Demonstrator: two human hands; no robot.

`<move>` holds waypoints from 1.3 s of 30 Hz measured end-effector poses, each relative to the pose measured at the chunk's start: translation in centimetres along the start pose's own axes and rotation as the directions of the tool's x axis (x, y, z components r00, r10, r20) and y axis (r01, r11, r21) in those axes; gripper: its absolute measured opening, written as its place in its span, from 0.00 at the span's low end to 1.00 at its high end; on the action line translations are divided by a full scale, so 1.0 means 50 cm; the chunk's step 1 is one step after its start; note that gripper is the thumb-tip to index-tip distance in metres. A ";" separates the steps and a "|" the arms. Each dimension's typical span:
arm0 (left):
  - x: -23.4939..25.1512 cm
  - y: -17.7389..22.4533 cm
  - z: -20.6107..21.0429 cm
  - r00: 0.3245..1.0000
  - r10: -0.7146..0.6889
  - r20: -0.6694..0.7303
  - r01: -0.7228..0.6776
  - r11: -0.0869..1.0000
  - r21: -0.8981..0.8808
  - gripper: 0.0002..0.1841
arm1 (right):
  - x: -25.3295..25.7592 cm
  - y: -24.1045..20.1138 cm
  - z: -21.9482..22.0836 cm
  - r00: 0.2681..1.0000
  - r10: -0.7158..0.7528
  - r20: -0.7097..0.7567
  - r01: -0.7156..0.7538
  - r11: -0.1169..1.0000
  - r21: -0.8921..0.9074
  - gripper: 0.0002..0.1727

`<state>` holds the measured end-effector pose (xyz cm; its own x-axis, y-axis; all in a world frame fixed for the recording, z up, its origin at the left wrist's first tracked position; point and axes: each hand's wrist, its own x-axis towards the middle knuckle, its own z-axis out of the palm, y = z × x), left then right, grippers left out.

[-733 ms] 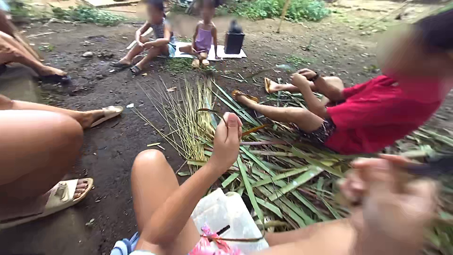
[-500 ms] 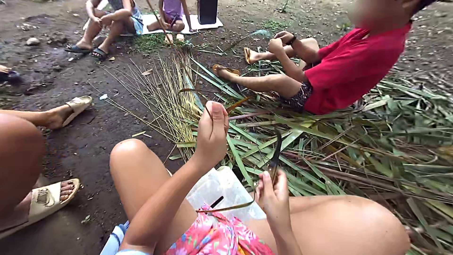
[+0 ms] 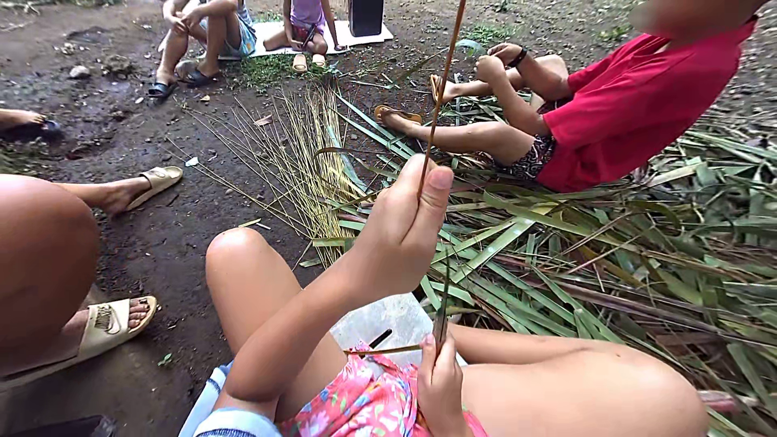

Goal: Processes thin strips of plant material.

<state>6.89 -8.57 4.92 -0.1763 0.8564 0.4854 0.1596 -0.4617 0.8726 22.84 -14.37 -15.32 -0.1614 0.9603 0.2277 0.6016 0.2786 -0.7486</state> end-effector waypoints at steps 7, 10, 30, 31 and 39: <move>0.007 0.002 0.007 1.000 0.023 0.017 -0.023 1.000 0.014 0.15 | -0.008 0.026 0.027 0.977 -0.198 -0.077 0.200 0.979 0.026 0.22; 0.005 -0.003 0.011 1.000 0.011 0.016 -0.011 1.000 0.003 0.15 | -0.001 0.026 0.032 0.978 -0.203 -0.046 0.200 0.977 -0.073 0.24; 0.037 0.017 -0.083 0.889 0.313 -0.335 -0.291 0.950 0.116 0.16 | 0.083 -0.023 0.038 0.544 0.599 0.588 -0.217 0.777 -0.591 0.26; 0.037 0.018 -0.086 0.884 0.318 -0.342 -0.296 0.948 0.116 0.16 | 0.081 -0.023 0.035 0.593 0.566 0.573 -0.239 0.803 -0.546 0.25; 0.038 -0.007 -0.079 0.956 0.097 -0.277 -0.141 0.979 -0.144 0.17 | 0.119 0.009 0.045 0.924 0.338 0.180 -0.382 0.787 0.484 0.23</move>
<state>2.68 -7.70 5.76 -0.4224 0.7099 0.5635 0.0410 -0.6061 0.7943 20.36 -8.50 -15.70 -0.0870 0.9841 -0.1547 0.1568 -0.1398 -0.9777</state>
